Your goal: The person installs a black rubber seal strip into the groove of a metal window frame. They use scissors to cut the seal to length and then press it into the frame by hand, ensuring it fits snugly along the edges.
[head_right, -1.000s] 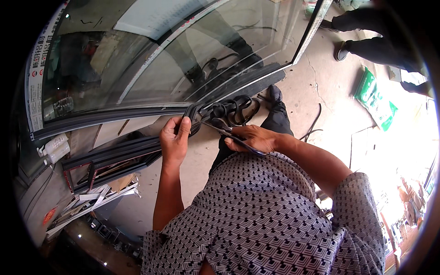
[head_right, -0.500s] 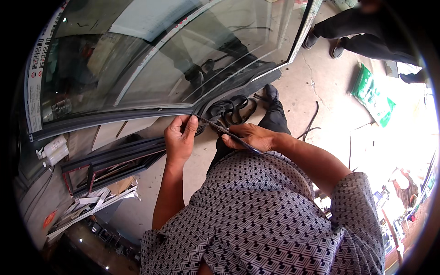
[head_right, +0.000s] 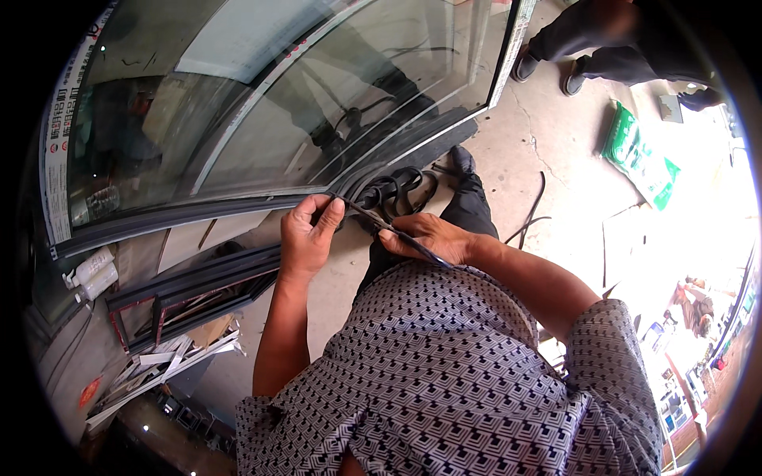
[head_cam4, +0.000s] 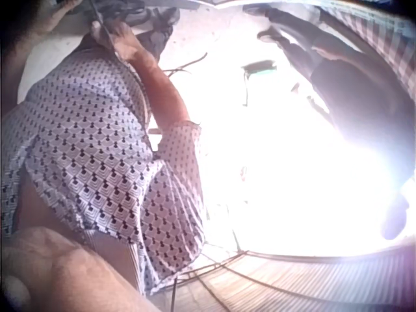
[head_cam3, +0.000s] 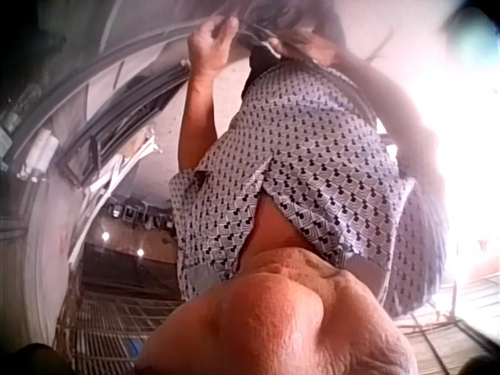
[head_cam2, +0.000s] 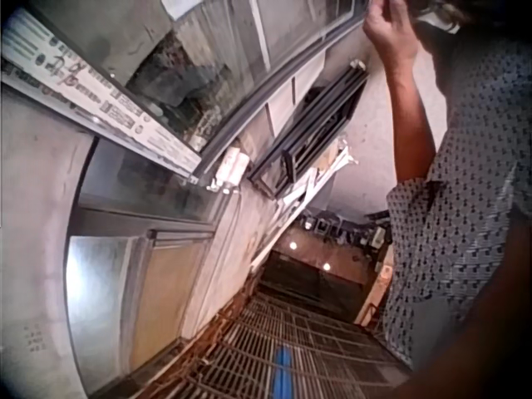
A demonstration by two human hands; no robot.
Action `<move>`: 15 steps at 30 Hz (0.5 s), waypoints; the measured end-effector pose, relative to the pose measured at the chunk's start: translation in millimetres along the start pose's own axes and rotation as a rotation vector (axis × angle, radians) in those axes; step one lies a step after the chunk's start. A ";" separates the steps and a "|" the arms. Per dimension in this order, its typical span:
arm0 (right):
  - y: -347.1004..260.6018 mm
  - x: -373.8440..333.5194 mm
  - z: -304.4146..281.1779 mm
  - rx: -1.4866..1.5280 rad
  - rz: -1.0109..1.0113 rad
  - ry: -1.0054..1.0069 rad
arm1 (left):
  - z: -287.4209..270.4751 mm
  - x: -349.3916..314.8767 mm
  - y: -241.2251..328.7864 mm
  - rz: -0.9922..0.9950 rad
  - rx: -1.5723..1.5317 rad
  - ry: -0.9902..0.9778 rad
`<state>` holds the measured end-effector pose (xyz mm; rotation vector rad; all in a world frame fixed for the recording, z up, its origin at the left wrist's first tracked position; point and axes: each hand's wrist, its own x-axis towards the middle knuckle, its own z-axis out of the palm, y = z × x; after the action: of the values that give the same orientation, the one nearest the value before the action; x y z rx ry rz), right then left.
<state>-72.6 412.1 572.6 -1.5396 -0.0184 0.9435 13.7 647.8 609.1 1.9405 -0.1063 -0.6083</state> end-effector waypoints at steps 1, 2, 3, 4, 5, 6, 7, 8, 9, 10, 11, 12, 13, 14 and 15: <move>-0.7 -1.0 1.0 0.003 0.003 0.009 | -0.8 0.9 -1.2 -0.007 -0.003 -0.005; -1.0 -2.0 1.7 0.007 0.006 0.018 | -1.4 1.6 -1.9 -0.014 -0.007 -0.009; -0.4 -2.6 2.7 0.010 -0.009 0.033 | -2.2 2.1 0.5 -0.029 -0.006 -0.019; 0.9 -2.8 3.7 0.013 -0.023 0.048 | -3.2 2.6 5.0 -0.045 -0.005 -0.029; 2.1 -3.0 4.5 0.016 -0.037 0.062 | -4.2 2.9 7.3 -0.061 -0.004 -0.038; 2.8 -3.1 5.0 0.027 -0.028 0.055 | -6.0 3.6 7.0 -0.072 -0.004 -0.059; 3.4 -3.1 5.2 0.037 -0.020 0.049 | -8.5 4.4 6.4 -0.084 -0.005 -0.079; 3.7 -3.3 5.6 0.048 -0.011 0.042 | -11.1 5.2 5.6 -0.096 -0.005 -0.100; 0.7 -4.7 5.8 0.059 -0.035 0.050 | -13.3 4.9 1.4 -0.090 -0.048 -0.121; -4.7 -6.8 6.1 0.071 -0.059 0.058 | -14.9 4.6 -5.8 -0.085 -0.091 -0.142; -7.6 -8.1 6.3 0.083 -0.083 0.065 | -16.4 4.5 -9.8 -0.079 -0.134 -0.164; -6.6 -8.4 6.8 0.080 -0.095 0.072 | -17.8 5.2 -9.8 -0.047 -0.126 -0.202; -4.9 -8.4 7.2 0.077 -0.107 0.079 | -19.0 6.5 -8.5 -0.014 -0.118 -0.241; -3.2 -8.3 7.2 0.075 -0.119 0.087 | -19.4 8.2 -6.7 0.019 -0.110 -0.280; -1.9 -8.6 6.9 0.065 -0.130 0.083 | -18.8 9.9 -3.6 0.031 -0.110 -0.321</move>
<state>-81.3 413.7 579.6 -1.4976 -0.0276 0.7699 30.2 661.7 608.3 1.7195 -0.2976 -0.8837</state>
